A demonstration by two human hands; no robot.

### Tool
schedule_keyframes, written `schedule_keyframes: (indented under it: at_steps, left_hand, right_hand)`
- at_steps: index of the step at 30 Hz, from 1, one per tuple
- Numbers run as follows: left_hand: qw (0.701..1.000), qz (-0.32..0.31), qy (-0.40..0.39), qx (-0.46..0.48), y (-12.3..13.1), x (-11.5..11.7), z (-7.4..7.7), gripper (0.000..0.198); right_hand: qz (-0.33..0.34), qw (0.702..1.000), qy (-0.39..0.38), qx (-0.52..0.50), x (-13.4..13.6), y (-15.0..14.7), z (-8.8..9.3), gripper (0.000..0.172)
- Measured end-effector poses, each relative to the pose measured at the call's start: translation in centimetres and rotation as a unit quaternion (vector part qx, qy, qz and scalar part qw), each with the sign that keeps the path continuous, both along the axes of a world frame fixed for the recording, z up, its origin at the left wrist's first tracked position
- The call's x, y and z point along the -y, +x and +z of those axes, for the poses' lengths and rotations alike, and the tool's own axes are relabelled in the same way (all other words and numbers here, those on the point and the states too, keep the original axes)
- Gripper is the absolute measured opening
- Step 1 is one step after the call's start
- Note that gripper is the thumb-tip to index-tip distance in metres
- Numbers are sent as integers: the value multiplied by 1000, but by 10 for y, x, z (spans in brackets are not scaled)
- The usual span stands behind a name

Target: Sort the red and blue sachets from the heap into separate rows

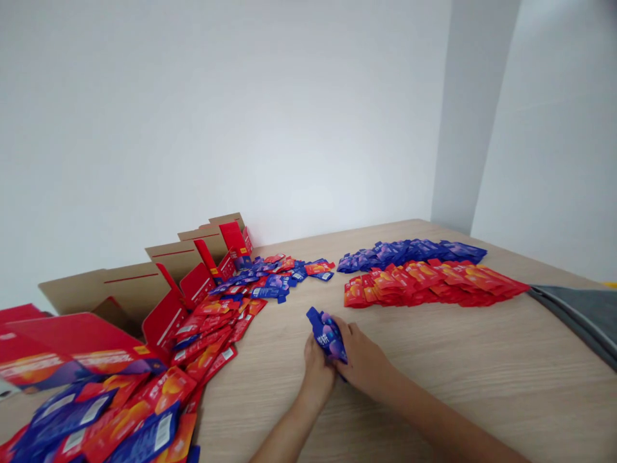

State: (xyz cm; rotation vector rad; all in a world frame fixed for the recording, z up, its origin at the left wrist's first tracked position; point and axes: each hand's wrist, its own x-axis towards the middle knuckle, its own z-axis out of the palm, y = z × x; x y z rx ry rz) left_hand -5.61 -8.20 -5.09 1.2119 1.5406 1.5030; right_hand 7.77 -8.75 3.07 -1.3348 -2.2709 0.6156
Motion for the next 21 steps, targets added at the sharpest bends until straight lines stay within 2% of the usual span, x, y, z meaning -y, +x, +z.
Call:
schedule_keyframes:
  at_steps: [2,5,8,10,13,17,21]
  left_hand:
    - [997,24,5,-73,-10,4,1,64]
    - [986,21,18,-165,-25,3,4,60]
    - [981,0,37,-189,-30,-4,6,52]
    - [980,1,43,-192,-30,-9,5,47]
    - [980,40,31,-193,-27,-10,1,51]
    - [983,53,-3,-175,-24,-4,-6,63]
    - [994,33,-11,-101,-26,2,-6,61]
  right_hand:
    - [-6,997,-14,82,3,-1,5,69]
    - [9,985,20,168,0,-6,21,69]
    - [18,965,72,252,-6,-16,35,72]
    - [25,953,85,291,-9,-24,36,77]
    - [20,946,79,313,-14,-33,29,85]
    - [12,956,85,280,-21,-36,20,70]
    - [14,963,81,259,-32,-37,22,58]
